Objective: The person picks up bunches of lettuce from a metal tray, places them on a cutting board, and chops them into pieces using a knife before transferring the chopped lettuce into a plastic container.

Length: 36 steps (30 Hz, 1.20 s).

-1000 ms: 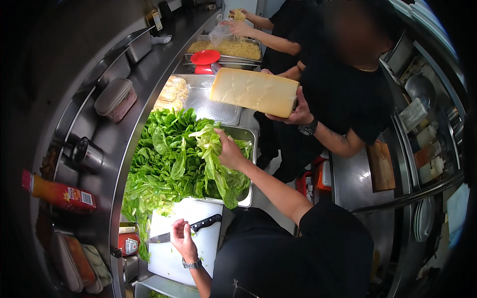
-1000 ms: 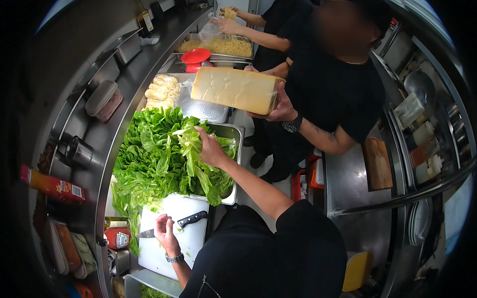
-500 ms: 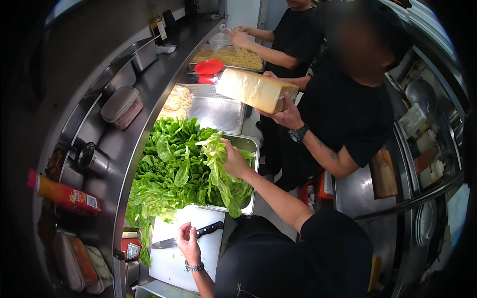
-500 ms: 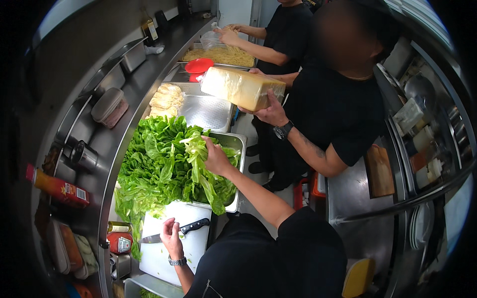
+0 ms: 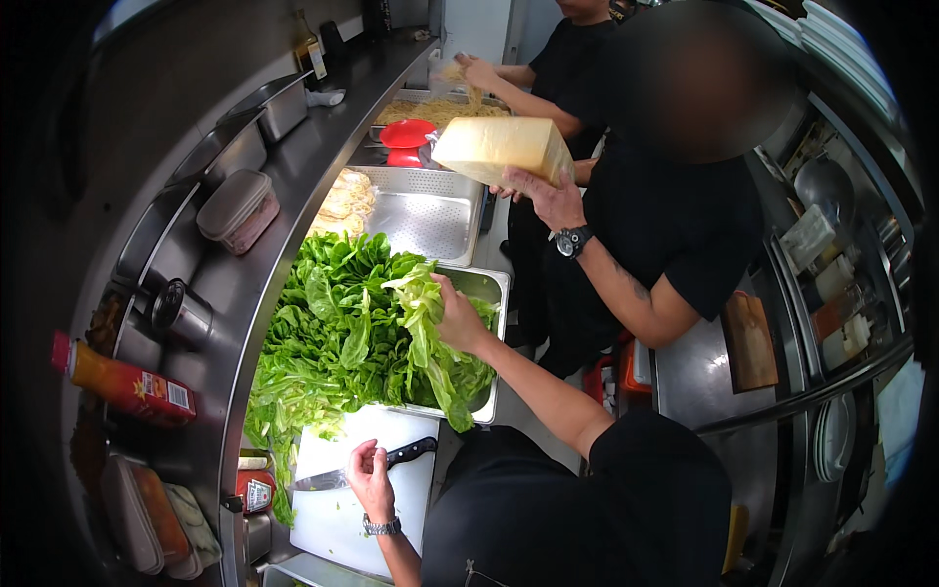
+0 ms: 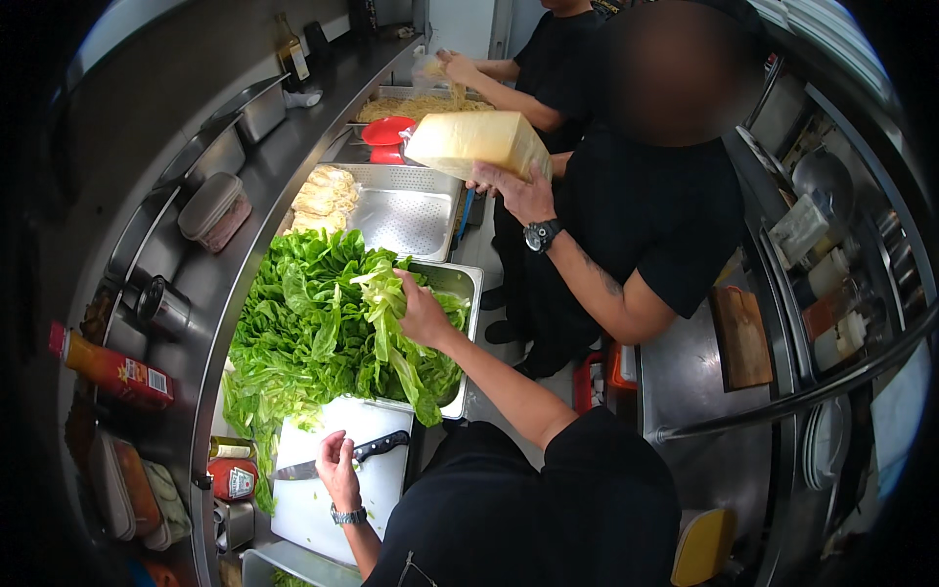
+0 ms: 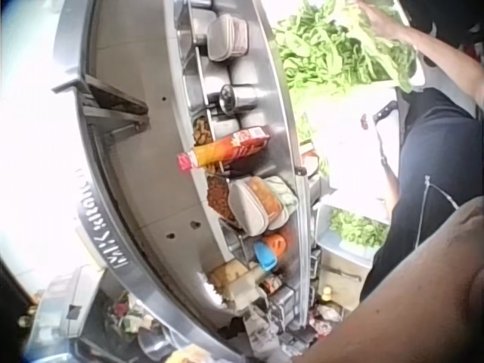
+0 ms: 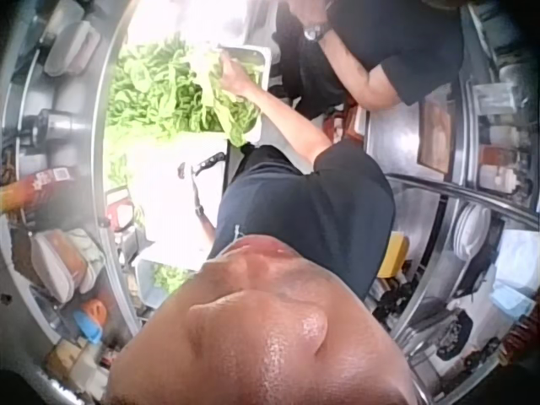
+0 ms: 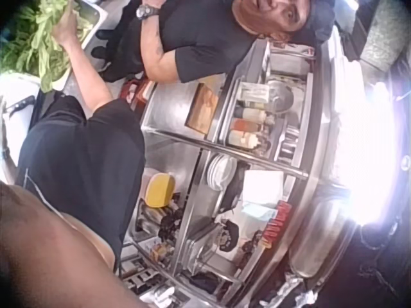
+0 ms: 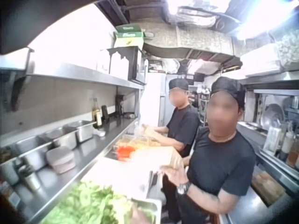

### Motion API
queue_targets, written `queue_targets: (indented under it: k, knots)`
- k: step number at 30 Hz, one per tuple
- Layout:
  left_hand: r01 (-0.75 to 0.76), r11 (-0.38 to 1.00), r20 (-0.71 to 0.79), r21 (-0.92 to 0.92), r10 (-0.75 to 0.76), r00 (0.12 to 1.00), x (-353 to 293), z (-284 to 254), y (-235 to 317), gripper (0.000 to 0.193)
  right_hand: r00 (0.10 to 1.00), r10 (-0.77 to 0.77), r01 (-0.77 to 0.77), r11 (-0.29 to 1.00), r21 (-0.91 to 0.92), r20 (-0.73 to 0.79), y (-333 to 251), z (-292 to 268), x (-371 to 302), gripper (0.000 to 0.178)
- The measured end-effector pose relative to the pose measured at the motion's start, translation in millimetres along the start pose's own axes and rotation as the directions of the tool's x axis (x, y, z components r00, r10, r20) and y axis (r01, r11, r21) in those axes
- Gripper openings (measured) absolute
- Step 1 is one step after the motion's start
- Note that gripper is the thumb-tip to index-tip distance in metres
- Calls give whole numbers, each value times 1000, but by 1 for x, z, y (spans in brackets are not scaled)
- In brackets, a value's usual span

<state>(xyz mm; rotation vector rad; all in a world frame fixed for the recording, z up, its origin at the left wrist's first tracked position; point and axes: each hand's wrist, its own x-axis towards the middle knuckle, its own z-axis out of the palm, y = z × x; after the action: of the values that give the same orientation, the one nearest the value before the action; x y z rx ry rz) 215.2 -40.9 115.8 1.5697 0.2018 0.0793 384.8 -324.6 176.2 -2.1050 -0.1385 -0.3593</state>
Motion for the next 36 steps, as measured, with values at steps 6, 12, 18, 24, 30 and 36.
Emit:
queue_targets:
  k: [6,12,18,24,30,36]
  knots:
    - [8,997,33,72,-11,999,4,5,9,19,1000,6,-6,999,-34,-18,10,1,-2,74]
    - [4,994,38,108,-8,999,3,3,6,19,998,53,-52,997,-51,18,17,3,-3,74]
    - [11,997,45,80,-15,999,1,4,4,20,1000,2,-3,999,-35,-22,5,-1,-3,76]
    - [34,995,37,92,-38,999,1,2,5,21,1000,-7,7,1000,-21,-17,2,-2,-3,76]
    - [28,997,47,78,-32,998,1,2,-1,21,1000,21,-21,1000,9,13,7,-2,-4,79]
    - [58,995,50,85,-63,997,-1,3,0,21,997,-59,58,998,-14,-47,13,1,-4,79]
